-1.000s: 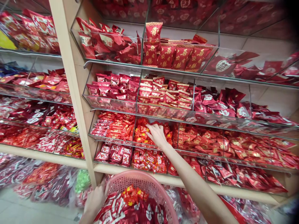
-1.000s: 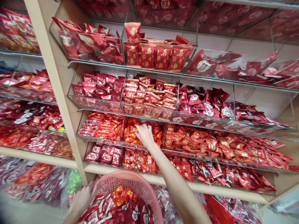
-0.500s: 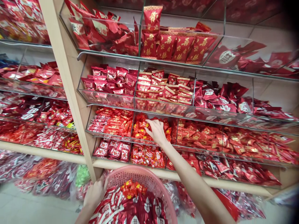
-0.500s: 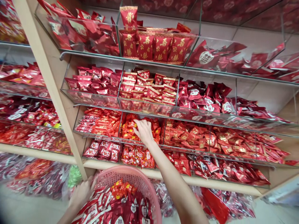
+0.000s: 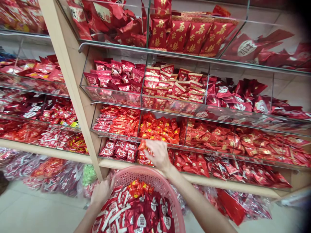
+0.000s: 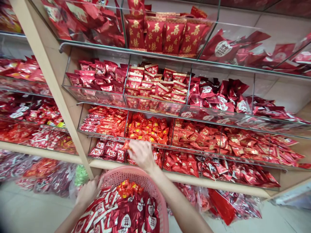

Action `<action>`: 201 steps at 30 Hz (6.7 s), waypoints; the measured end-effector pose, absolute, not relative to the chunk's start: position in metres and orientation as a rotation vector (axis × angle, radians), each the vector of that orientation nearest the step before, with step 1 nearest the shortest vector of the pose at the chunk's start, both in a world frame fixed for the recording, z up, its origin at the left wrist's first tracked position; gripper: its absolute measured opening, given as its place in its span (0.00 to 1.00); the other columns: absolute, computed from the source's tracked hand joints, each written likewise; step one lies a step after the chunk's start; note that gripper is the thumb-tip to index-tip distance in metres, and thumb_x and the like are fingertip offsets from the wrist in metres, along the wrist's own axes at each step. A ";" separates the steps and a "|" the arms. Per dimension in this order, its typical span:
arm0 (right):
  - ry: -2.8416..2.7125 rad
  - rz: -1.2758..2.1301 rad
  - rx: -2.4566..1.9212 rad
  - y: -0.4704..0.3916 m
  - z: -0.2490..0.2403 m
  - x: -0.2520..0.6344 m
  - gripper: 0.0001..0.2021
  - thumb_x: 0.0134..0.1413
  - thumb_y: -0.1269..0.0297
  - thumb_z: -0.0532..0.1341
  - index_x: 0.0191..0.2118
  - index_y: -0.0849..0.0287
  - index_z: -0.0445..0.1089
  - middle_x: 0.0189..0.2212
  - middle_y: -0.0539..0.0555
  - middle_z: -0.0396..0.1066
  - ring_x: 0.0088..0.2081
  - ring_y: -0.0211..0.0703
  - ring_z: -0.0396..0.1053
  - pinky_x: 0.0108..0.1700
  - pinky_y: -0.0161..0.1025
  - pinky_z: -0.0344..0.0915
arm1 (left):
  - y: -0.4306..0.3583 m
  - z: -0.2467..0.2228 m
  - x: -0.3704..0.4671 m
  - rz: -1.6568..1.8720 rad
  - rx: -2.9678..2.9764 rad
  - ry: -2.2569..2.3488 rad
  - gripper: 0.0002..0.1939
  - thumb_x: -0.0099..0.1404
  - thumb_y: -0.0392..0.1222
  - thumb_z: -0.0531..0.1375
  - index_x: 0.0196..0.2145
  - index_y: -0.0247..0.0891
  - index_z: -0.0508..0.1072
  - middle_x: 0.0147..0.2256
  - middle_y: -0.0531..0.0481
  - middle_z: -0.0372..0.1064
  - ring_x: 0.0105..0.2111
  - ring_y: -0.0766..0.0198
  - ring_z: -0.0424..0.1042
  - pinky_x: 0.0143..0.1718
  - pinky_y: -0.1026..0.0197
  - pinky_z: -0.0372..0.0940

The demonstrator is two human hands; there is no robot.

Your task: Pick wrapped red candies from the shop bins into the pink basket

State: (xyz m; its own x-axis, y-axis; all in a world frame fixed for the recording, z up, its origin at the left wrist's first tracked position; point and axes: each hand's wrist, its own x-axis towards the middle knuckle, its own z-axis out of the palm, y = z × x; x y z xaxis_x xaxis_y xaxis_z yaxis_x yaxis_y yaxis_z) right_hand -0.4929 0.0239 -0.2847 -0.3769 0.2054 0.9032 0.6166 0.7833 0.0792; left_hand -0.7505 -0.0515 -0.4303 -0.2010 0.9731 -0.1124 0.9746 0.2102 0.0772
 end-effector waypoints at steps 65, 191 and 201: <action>-1.830 0.063 -1.128 0.073 -0.241 -0.484 0.19 0.49 0.61 0.58 0.48 0.58 0.61 0.33 0.51 0.68 0.35 0.42 0.62 0.42 0.40 0.59 | -0.050 -0.440 -0.754 0.093 1.890 2.336 0.21 0.66 0.46 0.37 0.42 0.34 0.64 0.33 0.40 0.74 0.35 0.52 0.73 0.33 0.54 0.64; -1.776 -0.253 -1.559 0.067 -0.222 -0.438 0.10 0.58 0.67 0.49 0.32 0.59 0.66 0.35 0.54 0.63 0.29 0.37 0.63 0.28 0.34 0.52 | -0.048 -0.439 -0.756 -0.084 1.969 2.265 0.18 0.62 0.42 0.43 0.46 0.36 0.64 0.38 0.38 0.71 0.36 0.55 0.72 0.37 0.54 0.64; -1.712 -0.205 -1.212 0.053 -0.220 -0.416 0.09 0.57 0.67 0.50 0.30 0.60 0.65 0.31 0.54 0.65 0.31 0.38 0.62 0.34 0.35 0.57 | -0.049 -0.440 -0.756 0.007 1.933 2.286 0.19 0.63 0.44 0.42 0.46 0.36 0.64 0.35 0.39 0.72 0.34 0.55 0.73 0.36 0.55 0.64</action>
State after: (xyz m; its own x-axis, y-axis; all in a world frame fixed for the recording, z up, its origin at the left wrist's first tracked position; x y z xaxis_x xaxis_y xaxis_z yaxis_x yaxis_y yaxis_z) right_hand -0.4160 0.0530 -0.2198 -0.0115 0.6223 0.7827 0.7894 0.4861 -0.3749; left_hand -0.7558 -0.0487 -0.4398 -0.1598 0.9811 -0.1094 0.9804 0.1707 0.0984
